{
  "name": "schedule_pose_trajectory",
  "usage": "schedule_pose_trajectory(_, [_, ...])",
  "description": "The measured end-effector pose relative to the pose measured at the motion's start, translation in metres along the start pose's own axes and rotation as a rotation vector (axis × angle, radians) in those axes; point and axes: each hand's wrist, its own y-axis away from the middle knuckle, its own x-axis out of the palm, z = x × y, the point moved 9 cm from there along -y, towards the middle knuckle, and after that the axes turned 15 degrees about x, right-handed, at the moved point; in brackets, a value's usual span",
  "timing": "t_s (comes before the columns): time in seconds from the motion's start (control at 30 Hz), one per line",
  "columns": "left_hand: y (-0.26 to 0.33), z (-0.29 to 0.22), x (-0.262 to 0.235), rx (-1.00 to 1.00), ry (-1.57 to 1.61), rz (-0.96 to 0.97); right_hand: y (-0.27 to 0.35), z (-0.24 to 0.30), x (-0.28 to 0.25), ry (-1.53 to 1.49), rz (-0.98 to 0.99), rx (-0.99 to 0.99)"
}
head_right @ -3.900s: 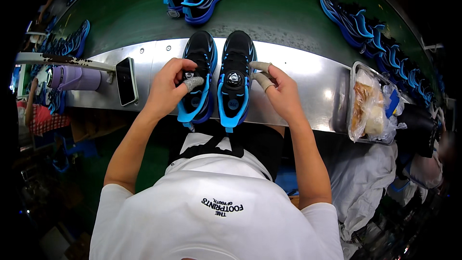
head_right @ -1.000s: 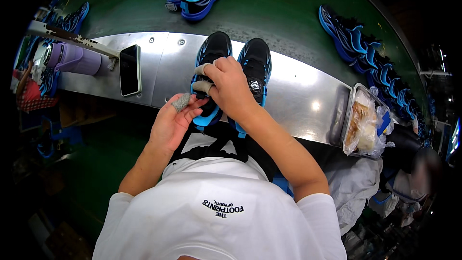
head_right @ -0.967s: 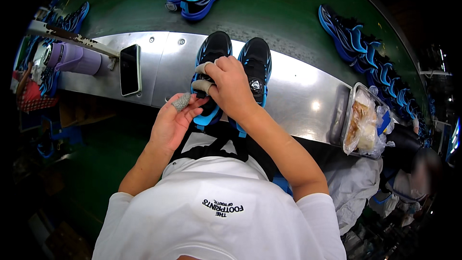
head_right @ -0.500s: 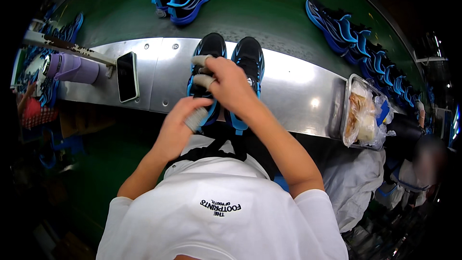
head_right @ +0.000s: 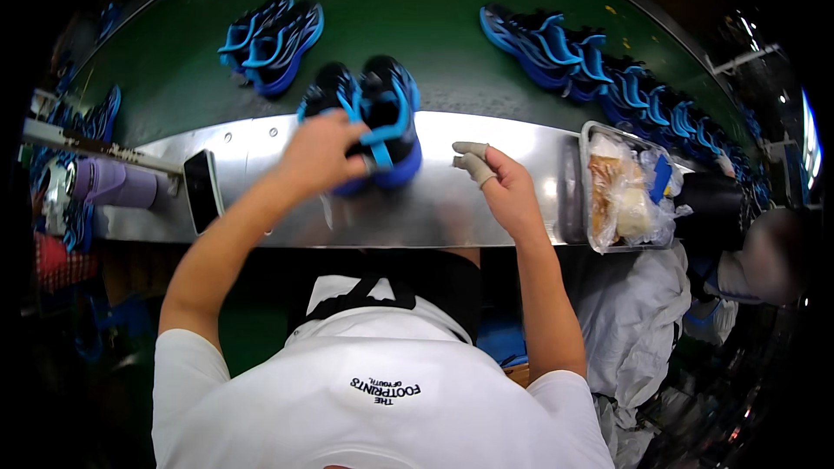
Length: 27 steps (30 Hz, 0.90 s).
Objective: The person wipes the exterior of black and blue athletic shoes using a small white cloth. The person removes shoes from a conveyor belt, cleans the upper surfaces and midsoles, and places the shoes back on the belt.
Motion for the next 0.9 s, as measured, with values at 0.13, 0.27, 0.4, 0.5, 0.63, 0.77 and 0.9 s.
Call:
schedule_pose_trajectory(0.13, [-0.048, 0.105, -0.035, -0.133, -0.251, -0.012, -0.016, 0.014, -0.012, -0.043, 0.003, -0.004])
schedule_pose_trajectory(0.27, [-0.060, 0.093, -0.072, -0.133, -0.194, -0.456, -0.058, 0.016, -0.069, 0.137, -0.089, -0.108])
schedule_pose_trajectory(0.4, [-0.005, 0.045, 0.024, 0.043, 0.140, -0.360, -0.110, 0.065, -0.139, 0.729, -0.345, -0.302])
schedule_pose_trajectory(0.5, [0.058, 0.023, 0.090, -0.115, 0.093, -0.269, -0.170, 0.041, -0.194, 1.078, -0.444, 0.017])
schedule_pose_trajectory(0.63, [0.092, -0.015, 0.099, -0.111, 0.057, -0.214, -0.219, -0.016, -0.214, 1.172, -0.428, 0.228])
schedule_pose_trajectory(0.77, [0.086, -0.019, 0.099, -0.155, 0.038, -0.176, -0.232, -0.016, -0.199, 1.138, -0.454, 0.234])
schedule_pose_trajectory(0.9, [0.082, -0.018, 0.102, -0.119, 0.089, -0.198, -0.189, 0.016, -0.156, 0.877, -0.281, -0.012])
